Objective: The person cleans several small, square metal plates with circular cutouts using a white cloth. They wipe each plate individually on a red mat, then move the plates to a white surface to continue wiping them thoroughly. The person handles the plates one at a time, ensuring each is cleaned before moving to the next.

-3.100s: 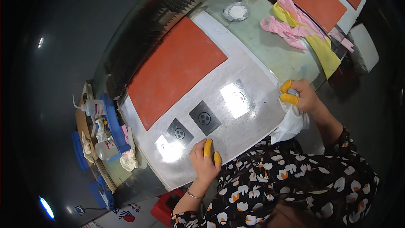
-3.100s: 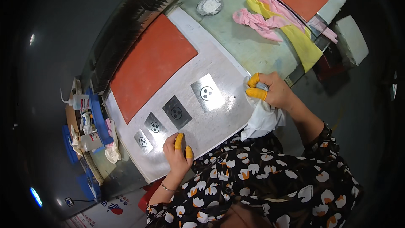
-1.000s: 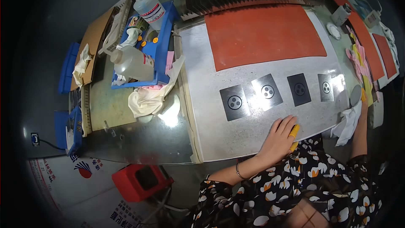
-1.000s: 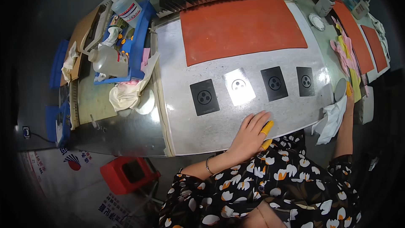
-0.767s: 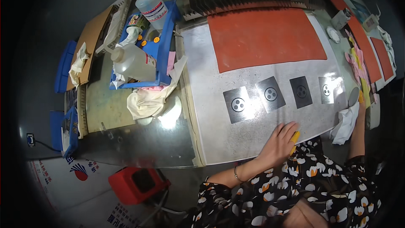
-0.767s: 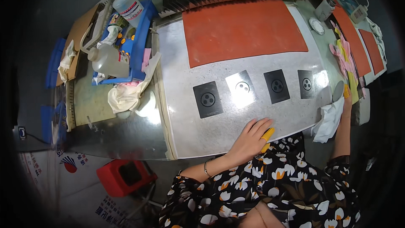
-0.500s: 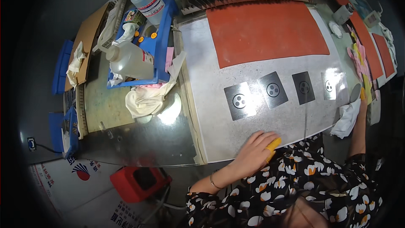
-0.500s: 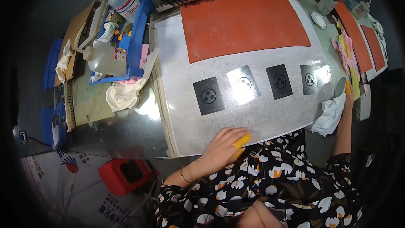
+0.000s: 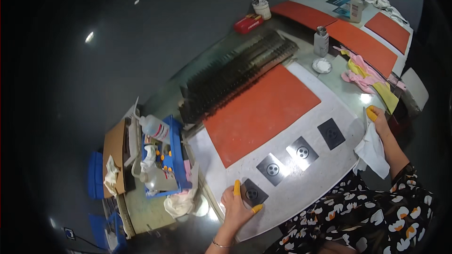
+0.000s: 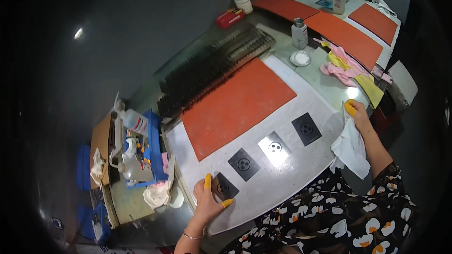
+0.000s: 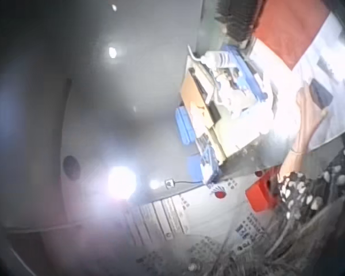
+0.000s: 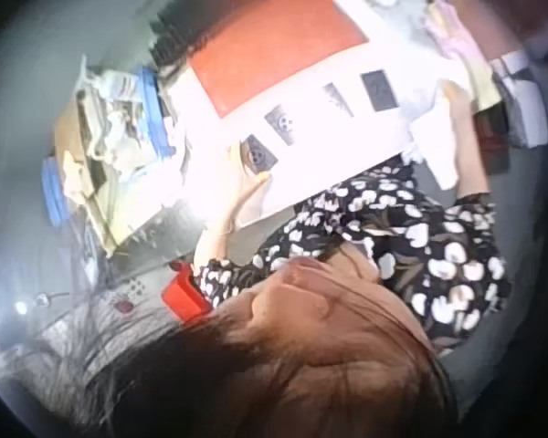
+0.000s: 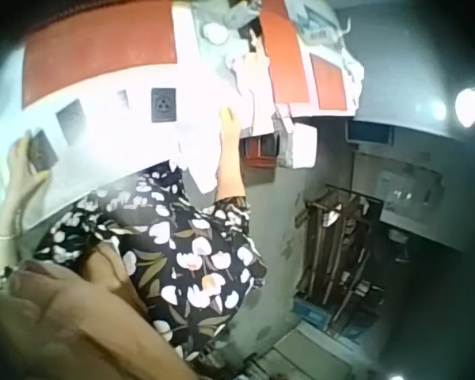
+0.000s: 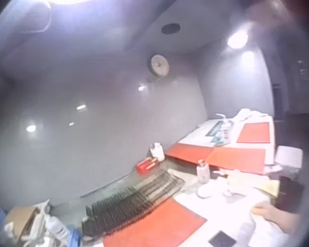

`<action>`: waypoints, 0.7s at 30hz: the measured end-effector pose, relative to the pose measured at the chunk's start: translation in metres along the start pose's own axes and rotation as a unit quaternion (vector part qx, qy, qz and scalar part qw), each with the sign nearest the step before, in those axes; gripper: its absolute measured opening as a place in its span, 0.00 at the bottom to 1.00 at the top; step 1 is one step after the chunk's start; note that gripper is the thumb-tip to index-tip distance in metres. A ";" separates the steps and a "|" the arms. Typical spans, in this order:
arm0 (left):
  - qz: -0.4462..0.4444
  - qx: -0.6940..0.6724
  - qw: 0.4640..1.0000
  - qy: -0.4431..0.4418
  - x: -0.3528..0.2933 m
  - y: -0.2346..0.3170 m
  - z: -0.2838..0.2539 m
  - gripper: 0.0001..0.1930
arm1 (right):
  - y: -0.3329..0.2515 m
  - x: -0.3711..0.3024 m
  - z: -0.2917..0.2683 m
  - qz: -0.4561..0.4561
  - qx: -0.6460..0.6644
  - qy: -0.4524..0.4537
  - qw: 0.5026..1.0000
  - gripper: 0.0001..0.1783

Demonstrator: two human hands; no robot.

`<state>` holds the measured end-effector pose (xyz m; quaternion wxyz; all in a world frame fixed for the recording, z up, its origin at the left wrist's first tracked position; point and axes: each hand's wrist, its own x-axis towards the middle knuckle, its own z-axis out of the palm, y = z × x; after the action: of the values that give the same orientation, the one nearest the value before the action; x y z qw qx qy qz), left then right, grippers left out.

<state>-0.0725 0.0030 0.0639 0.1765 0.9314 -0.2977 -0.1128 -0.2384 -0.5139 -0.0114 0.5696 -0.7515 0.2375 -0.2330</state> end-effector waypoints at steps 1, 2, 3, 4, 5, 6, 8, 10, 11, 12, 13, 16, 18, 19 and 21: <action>-0.013 0.005 1.000 0.008 -0.008 -0.002 0.001 0.56 | -0.003 0.002 0.008 -0.003 0.018 -0.004 1.000 0.08; -0.017 -0.001 1.000 0.008 0.001 0.004 0.005 0.55 | -0.007 -0.001 0.004 -0.002 0.025 0.005 1.000 0.08; -0.025 -0.002 1.000 0.014 0.005 0.015 0.007 0.53 | -0.006 -0.007 -0.001 -0.005 0.039 0.011 0.999 0.08; 0.003 0.044 0.999 0.011 0.011 0.023 0.003 0.53 | -0.011 -0.009 -0.001 -0.019 0.033 0.017 0.999 0.07; 0.029 0.090 0.996 0.008 0.019 0.029 -0.005 0.52 | -0.015 -0.011 -0.002 -0.013 0.039 0.017 0.999 0.07; 0.029 0.131 0.991 0.015 0.028 0.037 -0.016 0.51 | -0.019 -0.013 0.000 -0.006 0.047 0.011 0.999 0.07; 0.084 0.156 0.981 0.078 0.061 0.054 -0.041 0.52 | -0.024 -0.015 0.000 -0.006 0.051 0.005 0.999 0.06; 0.142 0.153 0.969 0.132 0.114 0.072 -0.071 0.51 | -0.026 -0.016 0.007 -0.015 0.052 -0.005 0.999 0.06; 0.169 0.135 0.965 0.152 0.154 0.085 -0.077 0.51 | -0.026 -0.017 0.005 -0.005 0.052 -0.007 0.999 0.06; 0.158 0.131 0.968 0.141 0.198 0.108 -0.080 0.49 | -0.027 -0.018 0.001 0.005 0.047 -0.004 0.999 0.06; 0.215 0.159 0.950 0.163 0.241 0.129 -0.081 0.47 | -0.029 -0.018 -0.001 0.013 0.049 -0.004 0.999 0.06; 0.185 0.174 0.955 0.152 0.337 0.162 -0.075 0.43 | -0.031 -0.021 -0.001 0.013 0.077 -0.013 0.997 0.06; 0.153 0.245 0.950 0.121 0.384 0.166 -0.067 0.42 | -0.028 -0.019 0.000 0.017 0.096 -0.022 0.995 0.06; 0.134 0.261 0.952 0.089 0.403 0.173 -0.057 0.43 | -0.026 -0.021 -0.002 0.024 0.096 -0.021 0.995 0.06; 0.142 0.265 0.951 0.067 0.428 0.184 -0.049 0.46 | -0.024 -0.019 -0.010 0.032 0.098 -0.023 0.994 0.06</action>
<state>0.1899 -0.3784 0.1365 -0.0431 0.8982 -0.4336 0.0588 -0.2571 -0.5033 0.0130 0.6532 -0.6893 0.2242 -0.2190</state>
